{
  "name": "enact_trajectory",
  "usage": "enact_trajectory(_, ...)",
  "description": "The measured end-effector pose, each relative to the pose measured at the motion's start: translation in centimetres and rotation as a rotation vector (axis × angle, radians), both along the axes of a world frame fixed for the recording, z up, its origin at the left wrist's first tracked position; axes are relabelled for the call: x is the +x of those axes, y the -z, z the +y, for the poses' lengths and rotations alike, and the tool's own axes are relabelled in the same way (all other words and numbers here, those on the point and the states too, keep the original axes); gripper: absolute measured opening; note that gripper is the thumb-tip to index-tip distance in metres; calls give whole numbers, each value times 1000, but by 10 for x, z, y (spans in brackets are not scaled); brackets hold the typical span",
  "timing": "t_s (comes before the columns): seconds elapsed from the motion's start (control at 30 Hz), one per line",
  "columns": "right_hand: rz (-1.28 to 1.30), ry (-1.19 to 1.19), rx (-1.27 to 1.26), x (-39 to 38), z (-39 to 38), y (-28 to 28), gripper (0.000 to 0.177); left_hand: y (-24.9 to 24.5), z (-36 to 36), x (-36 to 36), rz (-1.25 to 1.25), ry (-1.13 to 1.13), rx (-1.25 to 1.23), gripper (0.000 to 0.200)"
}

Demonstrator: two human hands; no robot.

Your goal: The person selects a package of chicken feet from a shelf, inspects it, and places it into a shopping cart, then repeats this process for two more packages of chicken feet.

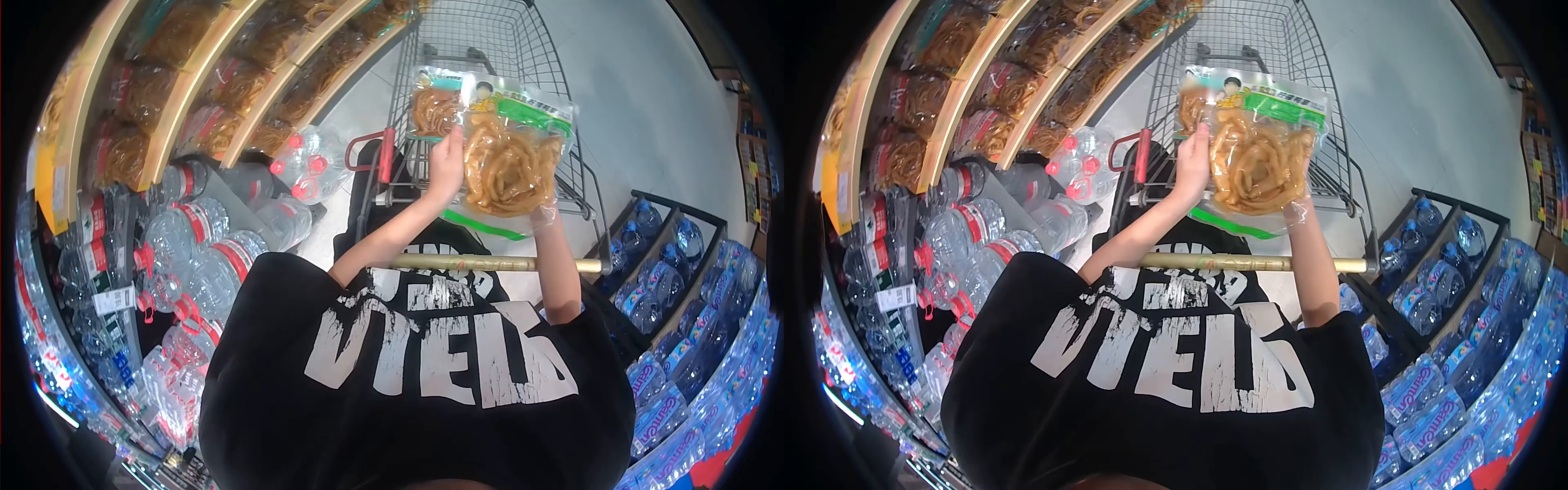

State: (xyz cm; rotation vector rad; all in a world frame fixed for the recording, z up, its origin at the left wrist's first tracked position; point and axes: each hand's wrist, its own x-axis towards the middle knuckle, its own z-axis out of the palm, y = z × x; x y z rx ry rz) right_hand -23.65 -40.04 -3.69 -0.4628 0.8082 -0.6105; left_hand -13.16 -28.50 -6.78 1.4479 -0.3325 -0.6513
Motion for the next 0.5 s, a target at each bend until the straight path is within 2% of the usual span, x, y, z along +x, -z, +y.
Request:
enact_trajectory(0.07, -16, 3, -7, -1, 0, -1, 56, -2, 1, 1, 107, 41, -13, 44)
enact_trajectory(0.1, -25, 3, -13, -2, 2, -3, 56, -1, 1, 0, 279, 48, -46, 41)
enact_trajectory(0.13, -33, 1, -18, -2, 4, -5, 56, 0, -1, 1, 272, 32, -50, 41)
enact_trajectory(0.2, -44, -3, -16, -2, 10, -8, 56, 9, 2, 4, 622, 170, -95, 42)
enact_trajectory(0.23, -47, -3, -9, 1, 10, -9, 56, 11, 6, 8, 715, 272, -51, 43)
enact_trajectory(0.27, -45, -5, -1, 1, 11, -10, 56, 1, 10, 7, 719, 252, -45, 43)
enact_trajectory(0.33, -50, -8, 10, 4, 16, -12, 56, -18, 7, 2, 907, 276, -238, 43)
enact_trajectory(0.5, -68, -11, 8, 12, 19, -15, 55, -11, 8, 3, 962, 413, -286, 42)
